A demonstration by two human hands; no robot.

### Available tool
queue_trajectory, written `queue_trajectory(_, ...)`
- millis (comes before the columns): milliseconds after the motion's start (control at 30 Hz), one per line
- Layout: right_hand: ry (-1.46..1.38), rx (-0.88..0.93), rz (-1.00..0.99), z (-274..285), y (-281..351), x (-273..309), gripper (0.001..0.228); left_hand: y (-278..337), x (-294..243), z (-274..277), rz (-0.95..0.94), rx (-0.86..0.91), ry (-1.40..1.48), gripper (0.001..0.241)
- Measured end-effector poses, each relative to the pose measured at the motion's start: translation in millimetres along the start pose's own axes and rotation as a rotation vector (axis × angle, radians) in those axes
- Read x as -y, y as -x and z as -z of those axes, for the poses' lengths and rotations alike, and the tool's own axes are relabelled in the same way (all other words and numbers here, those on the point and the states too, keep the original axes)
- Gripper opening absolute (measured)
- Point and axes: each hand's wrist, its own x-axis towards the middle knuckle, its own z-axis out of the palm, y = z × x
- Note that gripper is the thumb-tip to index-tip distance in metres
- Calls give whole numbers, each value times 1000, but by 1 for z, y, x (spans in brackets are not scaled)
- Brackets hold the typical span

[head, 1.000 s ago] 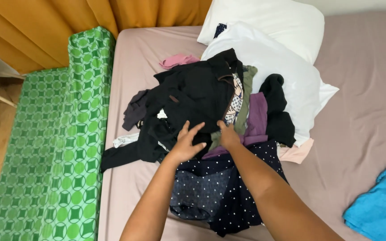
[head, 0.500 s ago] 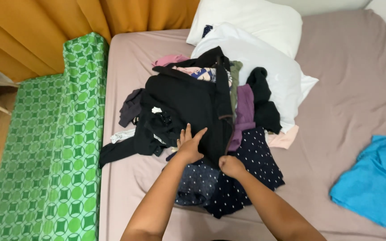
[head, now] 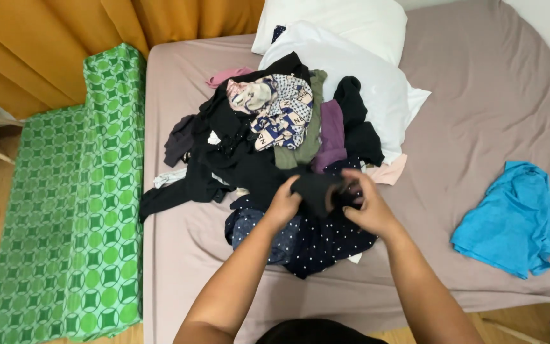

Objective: The person sorts through a pile of laundry on a bed and folds several items by hand. They fold a black top, a pink top, a dark blue top, and a patterned garment, placing each folded item into a neat stack on the bed.

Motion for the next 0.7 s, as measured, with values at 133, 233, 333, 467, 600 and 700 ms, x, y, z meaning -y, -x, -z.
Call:
queue_trajectory(133,276,-9,262,-7,-7,36,94,11,-87,-34,-105,105,254,34)
queue_trajectory(233,213,44,411,-7,-9,27,89,24,-145,-38,-161,126,302,40)
queue_trajectory(333,303,-49,434,-4,-16,40,73,35,-189,-23,-301,140,158,64)
queue_trajectory(467,-54,-256,153,-7,-10,121,67,44,-187,3,-360,237,-141,98)
queue_trajectory(600,-200,-333,343,15,-27,125,81,40,-117,30,-5,447,-377,66)
queue_trajectory(700,188,-522,484,24,-49,109,82,40,-67,47,122,486,-228,59)
